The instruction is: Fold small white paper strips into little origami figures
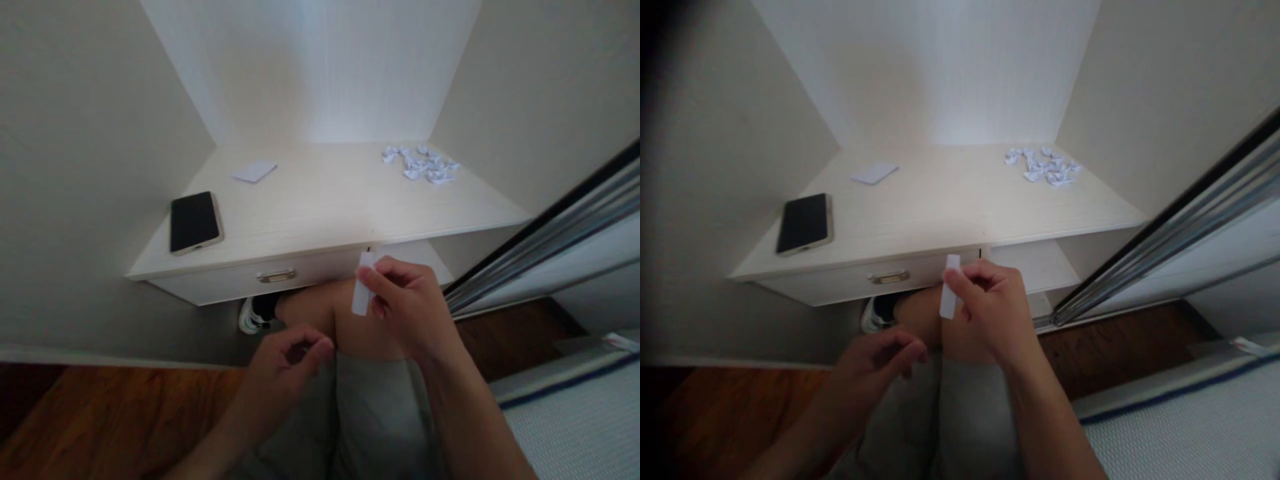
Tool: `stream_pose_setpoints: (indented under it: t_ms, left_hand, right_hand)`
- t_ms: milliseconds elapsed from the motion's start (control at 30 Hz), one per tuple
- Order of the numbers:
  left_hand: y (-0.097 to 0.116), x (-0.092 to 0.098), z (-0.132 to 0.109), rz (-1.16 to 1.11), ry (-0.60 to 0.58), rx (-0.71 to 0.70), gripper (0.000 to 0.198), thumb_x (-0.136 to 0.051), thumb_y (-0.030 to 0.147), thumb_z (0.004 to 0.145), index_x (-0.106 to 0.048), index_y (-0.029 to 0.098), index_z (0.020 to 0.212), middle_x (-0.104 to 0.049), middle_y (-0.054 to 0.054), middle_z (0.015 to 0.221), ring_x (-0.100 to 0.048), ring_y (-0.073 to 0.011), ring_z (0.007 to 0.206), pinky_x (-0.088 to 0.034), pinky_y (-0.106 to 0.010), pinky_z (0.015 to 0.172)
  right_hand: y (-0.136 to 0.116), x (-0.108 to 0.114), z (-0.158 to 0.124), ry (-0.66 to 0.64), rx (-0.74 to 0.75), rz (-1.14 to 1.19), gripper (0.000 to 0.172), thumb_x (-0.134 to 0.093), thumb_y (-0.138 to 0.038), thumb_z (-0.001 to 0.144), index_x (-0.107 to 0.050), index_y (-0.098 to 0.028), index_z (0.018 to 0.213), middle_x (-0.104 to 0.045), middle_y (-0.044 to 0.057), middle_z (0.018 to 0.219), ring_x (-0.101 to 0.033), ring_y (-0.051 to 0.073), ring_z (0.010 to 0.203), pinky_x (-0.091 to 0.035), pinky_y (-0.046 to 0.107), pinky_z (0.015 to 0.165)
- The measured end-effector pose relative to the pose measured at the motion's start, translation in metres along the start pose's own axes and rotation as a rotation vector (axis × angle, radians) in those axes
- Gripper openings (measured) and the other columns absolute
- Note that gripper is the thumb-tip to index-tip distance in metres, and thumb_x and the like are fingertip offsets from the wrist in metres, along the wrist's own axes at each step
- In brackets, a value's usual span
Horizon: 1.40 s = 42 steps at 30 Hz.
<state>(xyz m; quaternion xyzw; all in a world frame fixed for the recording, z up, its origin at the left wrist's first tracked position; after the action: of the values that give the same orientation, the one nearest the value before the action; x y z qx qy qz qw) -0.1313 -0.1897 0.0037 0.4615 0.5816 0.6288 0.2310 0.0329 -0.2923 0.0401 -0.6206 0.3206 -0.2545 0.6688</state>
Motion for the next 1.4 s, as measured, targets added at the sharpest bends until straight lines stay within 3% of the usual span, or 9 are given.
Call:
stream_pose_setpoints:
  t_ms: [100, 233, 400, 567, 667, 867, 967, 1133, 1400]
  left_hand:
    - [-0.001, 0.02, 0.015, -0.259, 0.102, 0.057, 0.023, -0.079, 0.043, 0.087, -0.078, 0.021, 0.093, -0.076, -0.003, 0.082, -0.066, -0.0166, 0.059, -0.056, -0.028, 0.055]
    - [0.017, 0.016, 0.032, -0.396, 0.046, 0.015, 0.022, -0.086, 0.035, 0.084, -0.078, 0.023, 0.1, -0.077, -0.002, 0.076, -0.068, -0.0163, 0.059, -0.057, -0.024, 0.051]
    - [0.013, 0.01, 0.036, -0.415, 0.11, 0.011, 0.013, -0.082, 0.034, 0.09, -0.079, 0.021, 0.091, -0.078, 0.0, 0.076, -0.073, -0.0135, 0.062, -0.061, -0.021, 0.061]
    - [0.006, 0.007, 0.039, -0.448, 0.105, 0.026, 0.018, -0.085, 0.036, 0.088, -0.078, 0.021, 0.095, -0.079, -0.001, 0.079, -0.073, -0.014, 0.062, -0.061, -0.022, 0.06]
    - [0.009, 0.008, 0.04, -0.479, 0.173, 0.026, 0.017, -0.087, 0.033, 0.084, -0.078, 0.02, 0.091, -0.078, 0.0, 0.078, -0.072, -0.0128, 0.065, -0.059, -0.02, 0.061]
    - [0.013, 0.005, 0.038, -0.586, 0.313, 0.029, 0.019, -0.09, 0.03, 0.08, -0.075, 0.019, 0.083, -0.075, 0.001, 0.075, -0.07, -0.0113, 0.068, -0.058, -0.018, 0.066]
    - [0.01, -0.002, 0.037, -0.561, 0.297, 0.065, 0.019, -0.089, 0.031, 0.082, -0.075, 0.018, 0.083, -0.076, 0.0, 0.078, -0.07, -0.0116, 0.07, -0.058, -0.019, 0.069]
    - [0.007, -0.006, 0.038, -0.587, 0.249, 0.05, 0.025, -0.091, 0.036, 0.08, -0.075, 0.017, 0.084, -0.074, 0.0, 0.078, -0.07, -0.0122, 0.072, -0.06, -0.02, 0.073]
    - [0.005, -0.011, 0.041, -0.572, 0.138, 0.046, 0.02, -0.086, 0.036, 0.086, -0.076, 0.019, 0.088, -0.076, -0.002, 0.084, -0.071, -0.0147, 0.073, -0.061, -0.023, 0.071]
  right_hand:
    - [-0.006, -0.021, 0.0, -0.197, 0.071, -0.256, 0.018, -0.079, -0.031, 0.089, -0.078, -0.021, 0.075, -0.067, -0.003, 0.064, -0.056, 0.01, 0.056, -0.039, 0.024, 0.054]
    - [-0.005, -0.035, -0.004, -0.285, 0.116, -0.392, 0.008, -0.076, -0.024, 0.091, -0.081, -0.021, 0.086, -0.077, -0.001, 0.079, -0.066, 0.012, 0.069, -0.046, 0.023, 0.061]
    - [0.01, -0.025, -0.003, -0.238, 0.037, -0.253, 0.011, -0.08, -0.03, 0.088, -0.077, -0.02, 0.092, -0.079, 0.002, 0.086, -0.07, 0.016, 0.073, -0.052, 0.026, 0.065]
    - [0.009, -0.022, -0.006, -0.222, 0.06, -0.208, 0.008, -0.08, -0.027, 0.088, -0.076, -0.02, 0.091, -0.08, 0.002, 0.086, -0.071, 0.017, 0.076, -0.055, 0.028, 0.069]
    - [0.006, -0.022, -0.006, -0.191, 0.072, -0.195, 0.007, -0.08, -0.025, 0.087, -0.076, -0.02, 0.091, -0.08, 0.003, 0.087, -0.072, 0.017, 0.076, -0.056, 0.029, 0.069]
    - [-0.001, -0.014, -0.012, 0.011, 0.213, -0.318, 0.006, -0.081, -0.022, 0.085, -0.075, -0.021, 0.087, -0.079, 0.003, 0.084, -0.071, 0.016, 0.073, -0.055, 0.027, 0.063]
    - [-0.006, -0.013, -0.019, 0.094, 0.328, -0.398, 0.004, -0.079, -0.018, 0.087, -0.076, -0.021, 0.087, -0.08, 0.004, 0.086, -0.071, 0.017, 0.071, -0.055, 0.027, 0.06]
    - [-0.012, -0.013, -0.027, 0.163, 0.46, -0.336, 0.013, -0.079, -0.011, 0.086, -0.075, -0.024, 0.086, -0.083, 0.006, 0.102, -0.077, 0.022, 0.094, -0.061, 0.031, 0.072]
    - [0.001, -0.005, -0.026, 0.188, 0.295, -0.18, 0.012, -0.081, -0.018, 0.086, -0.074, -0.025, 0.092, -0.082, 0.006, 0.101, -0.078, 0.024, 0.095, -0.062, 0.037, 0.083]
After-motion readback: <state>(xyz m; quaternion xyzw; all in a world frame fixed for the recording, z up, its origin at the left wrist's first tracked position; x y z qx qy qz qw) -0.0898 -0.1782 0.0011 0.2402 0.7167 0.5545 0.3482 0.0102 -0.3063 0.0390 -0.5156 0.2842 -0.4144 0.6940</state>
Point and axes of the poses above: each hand's wrist, its own z-axis towards the middle knuckle, its own x-axis out of the back of the hand, y = z × x, the point moved 8 cm from there along z, towards the middle knuckle
